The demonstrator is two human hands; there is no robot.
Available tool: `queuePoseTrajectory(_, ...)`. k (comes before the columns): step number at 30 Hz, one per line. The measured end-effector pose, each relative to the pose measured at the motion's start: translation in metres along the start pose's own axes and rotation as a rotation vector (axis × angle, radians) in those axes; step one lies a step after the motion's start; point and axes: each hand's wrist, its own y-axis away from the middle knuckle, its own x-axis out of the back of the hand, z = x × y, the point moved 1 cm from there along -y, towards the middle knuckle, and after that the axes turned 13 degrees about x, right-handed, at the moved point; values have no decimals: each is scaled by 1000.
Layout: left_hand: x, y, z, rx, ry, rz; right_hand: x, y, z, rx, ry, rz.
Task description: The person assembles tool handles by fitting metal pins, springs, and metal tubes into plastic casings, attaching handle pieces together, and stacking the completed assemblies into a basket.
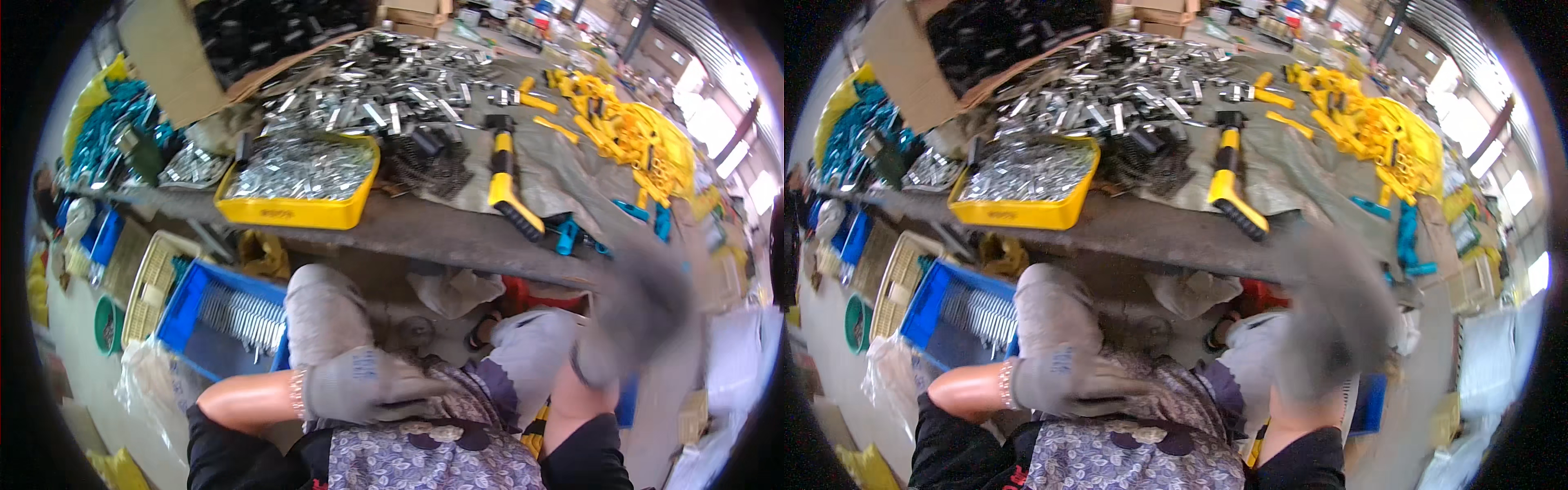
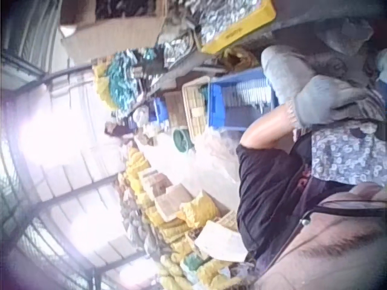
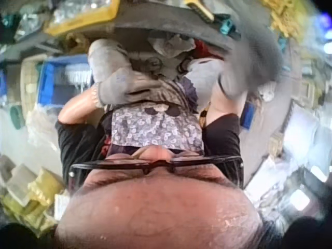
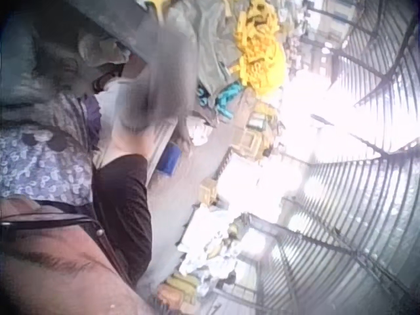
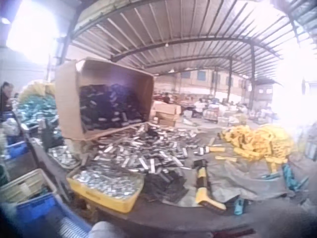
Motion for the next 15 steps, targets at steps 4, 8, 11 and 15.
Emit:
queuePoseTrajectory(4,9,15,-32,165,-4,-40,-84,-8,136,416,514,-530)
queuePoseTrajectory(8,-10,3,-65,386,123,-48,-106,7,175,211,844,-857)
queuePoseTrajectory(11,-10,-23,-64,421,189,16,-88,-3,167,77,572,-426)
queuePoseTrajectory(15,-5,-56,-47,455,203,-37,18,20,141,46,45,71)
